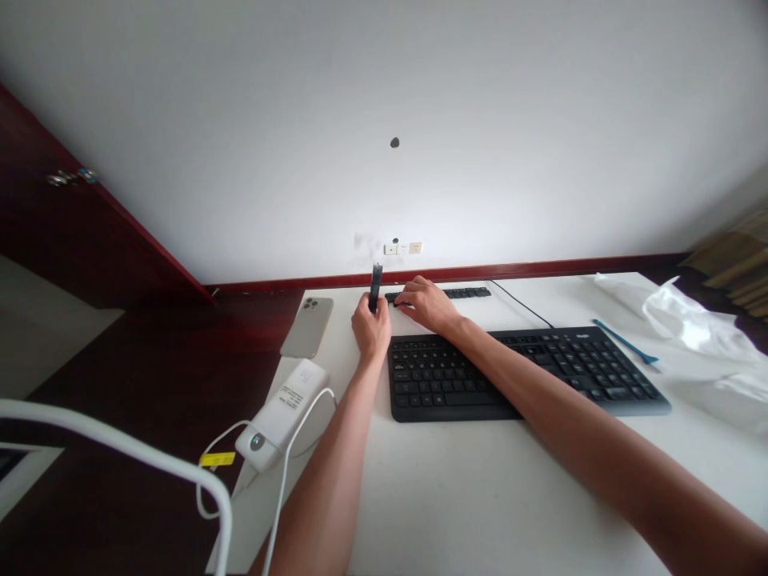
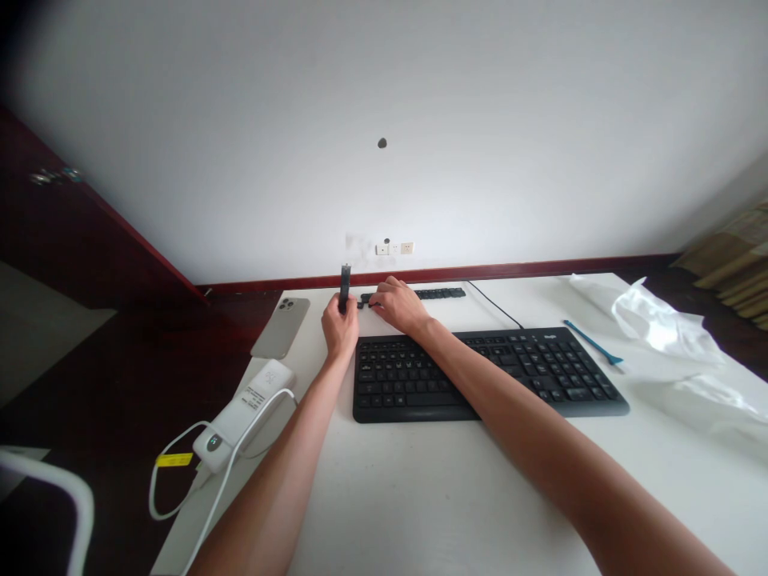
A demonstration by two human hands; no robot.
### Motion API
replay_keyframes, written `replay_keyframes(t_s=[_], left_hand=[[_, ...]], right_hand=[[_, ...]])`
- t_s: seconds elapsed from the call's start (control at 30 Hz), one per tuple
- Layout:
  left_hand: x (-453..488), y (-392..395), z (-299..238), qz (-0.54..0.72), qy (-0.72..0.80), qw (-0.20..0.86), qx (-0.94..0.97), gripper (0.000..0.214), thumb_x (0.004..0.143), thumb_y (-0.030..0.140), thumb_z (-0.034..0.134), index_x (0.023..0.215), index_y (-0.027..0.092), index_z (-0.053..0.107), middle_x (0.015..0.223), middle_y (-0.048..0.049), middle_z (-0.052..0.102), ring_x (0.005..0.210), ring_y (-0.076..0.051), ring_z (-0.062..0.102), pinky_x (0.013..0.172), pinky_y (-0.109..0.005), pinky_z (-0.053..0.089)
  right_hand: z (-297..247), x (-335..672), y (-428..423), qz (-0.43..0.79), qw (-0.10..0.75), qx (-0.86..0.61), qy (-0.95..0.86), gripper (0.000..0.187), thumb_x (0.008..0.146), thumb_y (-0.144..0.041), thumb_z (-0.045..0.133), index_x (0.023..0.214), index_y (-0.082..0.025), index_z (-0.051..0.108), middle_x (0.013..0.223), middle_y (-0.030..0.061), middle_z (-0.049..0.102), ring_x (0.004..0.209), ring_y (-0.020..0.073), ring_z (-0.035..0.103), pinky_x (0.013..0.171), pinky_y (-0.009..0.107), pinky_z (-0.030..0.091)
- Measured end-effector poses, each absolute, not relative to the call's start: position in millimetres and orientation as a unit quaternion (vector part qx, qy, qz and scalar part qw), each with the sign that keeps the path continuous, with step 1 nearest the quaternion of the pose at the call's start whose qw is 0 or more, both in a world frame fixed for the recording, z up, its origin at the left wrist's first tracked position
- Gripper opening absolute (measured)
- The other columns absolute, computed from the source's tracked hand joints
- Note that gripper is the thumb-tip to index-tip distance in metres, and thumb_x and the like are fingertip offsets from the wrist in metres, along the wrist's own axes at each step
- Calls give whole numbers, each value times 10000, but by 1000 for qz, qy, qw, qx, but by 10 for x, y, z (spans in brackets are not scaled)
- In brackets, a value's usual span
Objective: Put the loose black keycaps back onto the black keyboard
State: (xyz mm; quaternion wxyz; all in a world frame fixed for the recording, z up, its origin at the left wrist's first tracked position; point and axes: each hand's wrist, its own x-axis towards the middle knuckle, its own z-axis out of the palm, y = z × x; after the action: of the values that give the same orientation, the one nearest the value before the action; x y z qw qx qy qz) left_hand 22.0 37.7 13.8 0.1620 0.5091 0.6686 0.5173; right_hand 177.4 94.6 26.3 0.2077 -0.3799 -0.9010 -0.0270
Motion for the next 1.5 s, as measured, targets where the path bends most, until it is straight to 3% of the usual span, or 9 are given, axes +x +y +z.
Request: replay_keyframes(t_s=[0.4,1.5], left_hand=[[223,354,146,502,700,121,493,203,983,347,533,944,227,692,896,-79,733,854,-248,668,789,-300,443],[247,364,129,410,725,91,546,184,977,329,553,978,220,702,1056,-92,738,1006,-264,687,861,-313,449]], right_hand=[[307,1880,910,-33,246,-428,-869,146,913,-227,673,945,-185,810,935,93,739,941,263,584,852,375,470],[327,1858,919,2,201,-454,-868,127,887,-182,705,921,-206,825,925,72,743,944,241,590,781,327,421]])
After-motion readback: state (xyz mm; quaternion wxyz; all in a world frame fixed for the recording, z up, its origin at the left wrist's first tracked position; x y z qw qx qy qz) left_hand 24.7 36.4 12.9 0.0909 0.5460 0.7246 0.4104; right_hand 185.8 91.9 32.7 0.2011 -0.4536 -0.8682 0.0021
